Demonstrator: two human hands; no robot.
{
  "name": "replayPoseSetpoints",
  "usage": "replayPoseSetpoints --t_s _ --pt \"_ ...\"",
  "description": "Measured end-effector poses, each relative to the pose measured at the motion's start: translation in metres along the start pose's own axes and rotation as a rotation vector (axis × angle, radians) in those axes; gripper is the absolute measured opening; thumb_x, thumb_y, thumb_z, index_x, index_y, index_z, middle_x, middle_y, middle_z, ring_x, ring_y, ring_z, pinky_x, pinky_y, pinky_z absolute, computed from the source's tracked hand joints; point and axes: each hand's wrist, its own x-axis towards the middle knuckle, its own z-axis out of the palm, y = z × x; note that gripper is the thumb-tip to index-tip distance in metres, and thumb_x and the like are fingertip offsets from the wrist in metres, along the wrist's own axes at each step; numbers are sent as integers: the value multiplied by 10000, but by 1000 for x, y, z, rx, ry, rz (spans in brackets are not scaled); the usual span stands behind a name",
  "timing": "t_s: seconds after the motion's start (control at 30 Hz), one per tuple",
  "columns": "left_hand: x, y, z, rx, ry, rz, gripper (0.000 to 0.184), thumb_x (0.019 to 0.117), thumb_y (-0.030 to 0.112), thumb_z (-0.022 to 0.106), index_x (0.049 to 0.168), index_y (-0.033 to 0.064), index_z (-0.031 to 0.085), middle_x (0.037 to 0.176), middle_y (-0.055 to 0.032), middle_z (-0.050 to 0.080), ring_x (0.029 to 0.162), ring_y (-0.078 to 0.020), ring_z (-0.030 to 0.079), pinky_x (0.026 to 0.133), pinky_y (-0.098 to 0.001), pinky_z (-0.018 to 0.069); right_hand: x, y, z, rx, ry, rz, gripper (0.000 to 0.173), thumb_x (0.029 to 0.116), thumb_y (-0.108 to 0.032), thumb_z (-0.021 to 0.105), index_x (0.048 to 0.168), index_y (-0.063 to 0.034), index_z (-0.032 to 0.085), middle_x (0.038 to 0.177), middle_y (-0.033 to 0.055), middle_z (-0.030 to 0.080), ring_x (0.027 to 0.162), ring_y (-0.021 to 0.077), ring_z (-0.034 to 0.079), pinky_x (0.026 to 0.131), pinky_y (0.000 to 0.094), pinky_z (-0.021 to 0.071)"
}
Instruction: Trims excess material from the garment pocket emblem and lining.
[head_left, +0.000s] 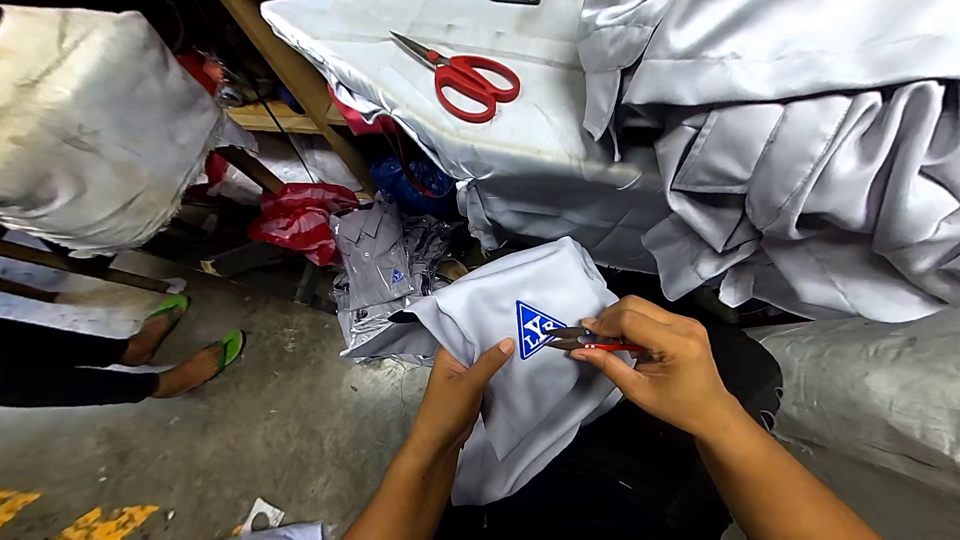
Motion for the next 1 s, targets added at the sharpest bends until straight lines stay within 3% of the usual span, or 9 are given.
replayPoseSetpoints --t_s 0.77,1.0 --pt "-1 -3 -2 12 -11 21 198 922 -86 597 1074 40 580 885 -3 756 809 -93 741 781 -277 628 -1 -6 3 -144 15 -67 240 973 -276 692 941 -50 765 834 79 711 754 141 655 649 267 513" --pt "-1 -4 -2 -10 -6 29 207 913 -91 599 1070 42 583 881 -7 759 808 -88 742 779 -270 628 -7 -6 14 -16 68 32 271 941 -278 729 942 -8 753 833 76 697 699 38 587 616 153 460"
